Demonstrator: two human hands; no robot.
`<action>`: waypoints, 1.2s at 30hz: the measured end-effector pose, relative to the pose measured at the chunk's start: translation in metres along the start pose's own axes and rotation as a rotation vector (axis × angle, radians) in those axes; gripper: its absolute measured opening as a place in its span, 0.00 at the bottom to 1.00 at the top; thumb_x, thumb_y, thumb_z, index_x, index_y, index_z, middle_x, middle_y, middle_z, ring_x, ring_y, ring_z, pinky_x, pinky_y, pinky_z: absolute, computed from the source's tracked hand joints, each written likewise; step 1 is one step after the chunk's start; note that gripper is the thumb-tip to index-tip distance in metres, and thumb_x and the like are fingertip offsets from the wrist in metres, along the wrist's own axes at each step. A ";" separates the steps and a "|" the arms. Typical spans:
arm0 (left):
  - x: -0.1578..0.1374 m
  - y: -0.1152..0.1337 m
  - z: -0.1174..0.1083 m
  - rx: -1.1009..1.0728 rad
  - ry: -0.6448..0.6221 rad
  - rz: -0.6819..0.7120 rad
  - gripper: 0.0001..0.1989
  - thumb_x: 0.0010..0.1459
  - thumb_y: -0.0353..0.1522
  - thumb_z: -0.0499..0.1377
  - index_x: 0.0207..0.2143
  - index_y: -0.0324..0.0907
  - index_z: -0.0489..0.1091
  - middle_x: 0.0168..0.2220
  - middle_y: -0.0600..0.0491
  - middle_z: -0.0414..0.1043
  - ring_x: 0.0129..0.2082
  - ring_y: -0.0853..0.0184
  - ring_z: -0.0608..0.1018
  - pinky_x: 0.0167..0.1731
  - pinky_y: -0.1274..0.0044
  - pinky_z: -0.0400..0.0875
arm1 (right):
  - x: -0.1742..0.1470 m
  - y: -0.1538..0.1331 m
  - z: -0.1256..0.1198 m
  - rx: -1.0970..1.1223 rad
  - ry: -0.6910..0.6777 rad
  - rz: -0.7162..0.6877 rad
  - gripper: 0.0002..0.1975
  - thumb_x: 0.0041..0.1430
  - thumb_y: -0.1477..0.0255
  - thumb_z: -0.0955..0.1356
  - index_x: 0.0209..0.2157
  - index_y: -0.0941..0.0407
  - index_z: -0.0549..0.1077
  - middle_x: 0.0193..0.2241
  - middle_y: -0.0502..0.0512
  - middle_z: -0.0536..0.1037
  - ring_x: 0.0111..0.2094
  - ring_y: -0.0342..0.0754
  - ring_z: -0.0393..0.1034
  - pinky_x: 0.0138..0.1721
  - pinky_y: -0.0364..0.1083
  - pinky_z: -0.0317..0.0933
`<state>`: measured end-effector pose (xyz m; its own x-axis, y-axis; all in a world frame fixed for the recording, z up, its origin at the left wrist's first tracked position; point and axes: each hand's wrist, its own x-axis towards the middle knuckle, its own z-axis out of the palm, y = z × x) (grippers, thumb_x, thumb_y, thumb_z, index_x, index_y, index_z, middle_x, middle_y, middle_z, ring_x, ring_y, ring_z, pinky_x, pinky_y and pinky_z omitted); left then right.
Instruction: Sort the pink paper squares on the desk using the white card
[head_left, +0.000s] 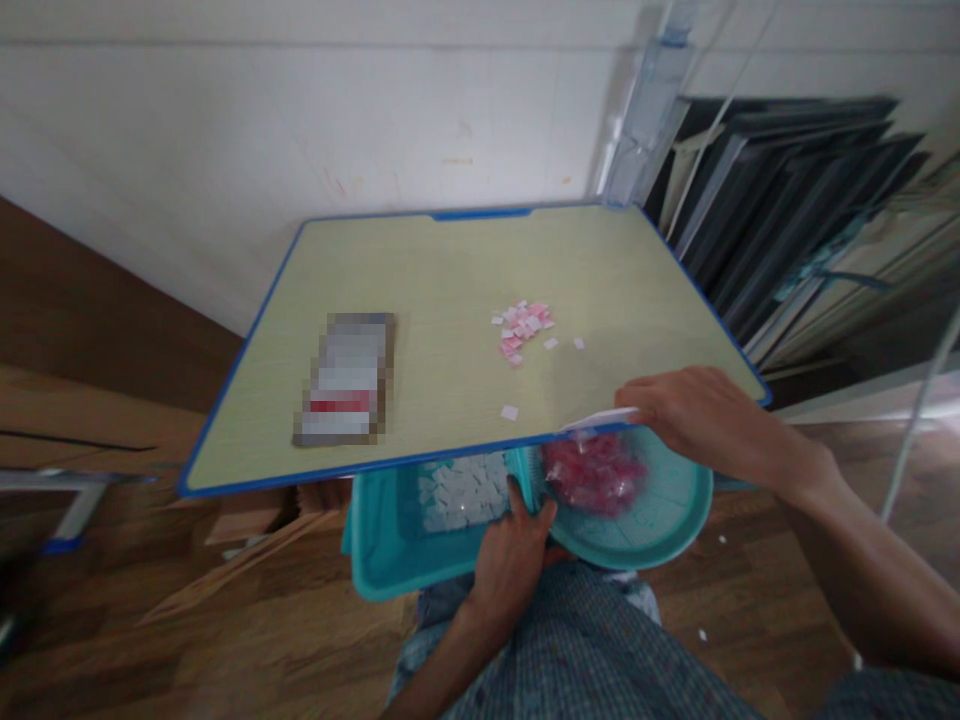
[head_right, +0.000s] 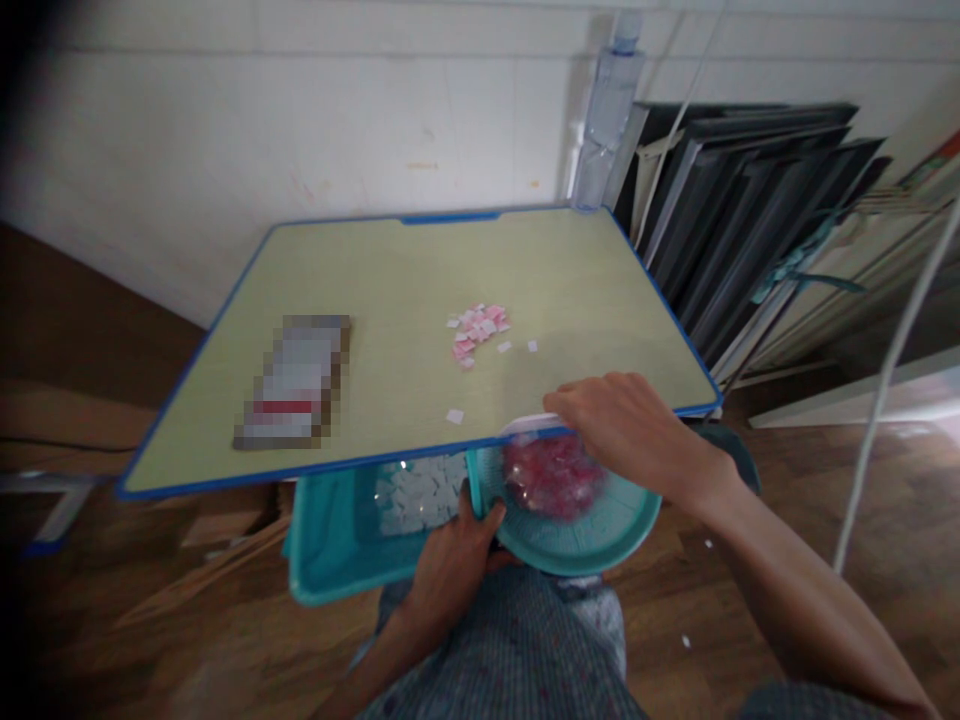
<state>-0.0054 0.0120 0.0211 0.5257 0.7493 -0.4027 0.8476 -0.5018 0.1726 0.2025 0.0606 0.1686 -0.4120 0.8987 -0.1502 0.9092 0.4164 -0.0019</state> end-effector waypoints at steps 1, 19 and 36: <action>0.000 0.000 0.000 0.001 0.007 0.000 0.26 0.48 0.49 0.46 0.48 0.51 0.55 0.54 0.36 0.49 0.30 0.62 0.75 0.27 0.71 0.69 | -0.001 -0.002 0.001 -0.009 0.007 0.002 0.07 0.54 0.77 0.59 0.26 0.54 0.66 0.25 0.50 0.73 0.26 0.44 0.66 0.23 0.43 0.42; 0.000 0.000 -0.001 -0.023 -0.012 -0.019 0.27 0.47 0.48 0.50 0.49 0.52 0.55 0.55 0.36 0.48 0.32 0.62 0.74 0.29 0.71 0.69 | -0.006 0.041 -0.005 -0.086 0.058 0.246 0.10 0.53 0.71 0.60 0.35 0.54 0.70 0.28 0.55 0.75 0.31 0.53 0.69 0.27 0.46 0.55; 0.001 0.000 0.000 -0.062 -0.029 -0.030 0.28 0.45 0.49 0.51 0.49 0.51 0.55 0.56 0.35 0.47 0.32 0.61 0.75 0.30 0.70 0.69 | 0.112 0.066 -0.004 0.347 -0.176 0.032 0.14 0.42 0.71 0.66 0.33 0.63 0.71 0.29 0.55 0.75 0.28 0.46 0.68 0.25 0.41 0.59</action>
<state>-0.0051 0.0131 0.0204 0.4982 0.7503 -0.4346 0.8664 -0.4508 0.2149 0.2162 0.1896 0.1555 -0.3939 0.8605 -0.3231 0.9003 0.2903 -0.3243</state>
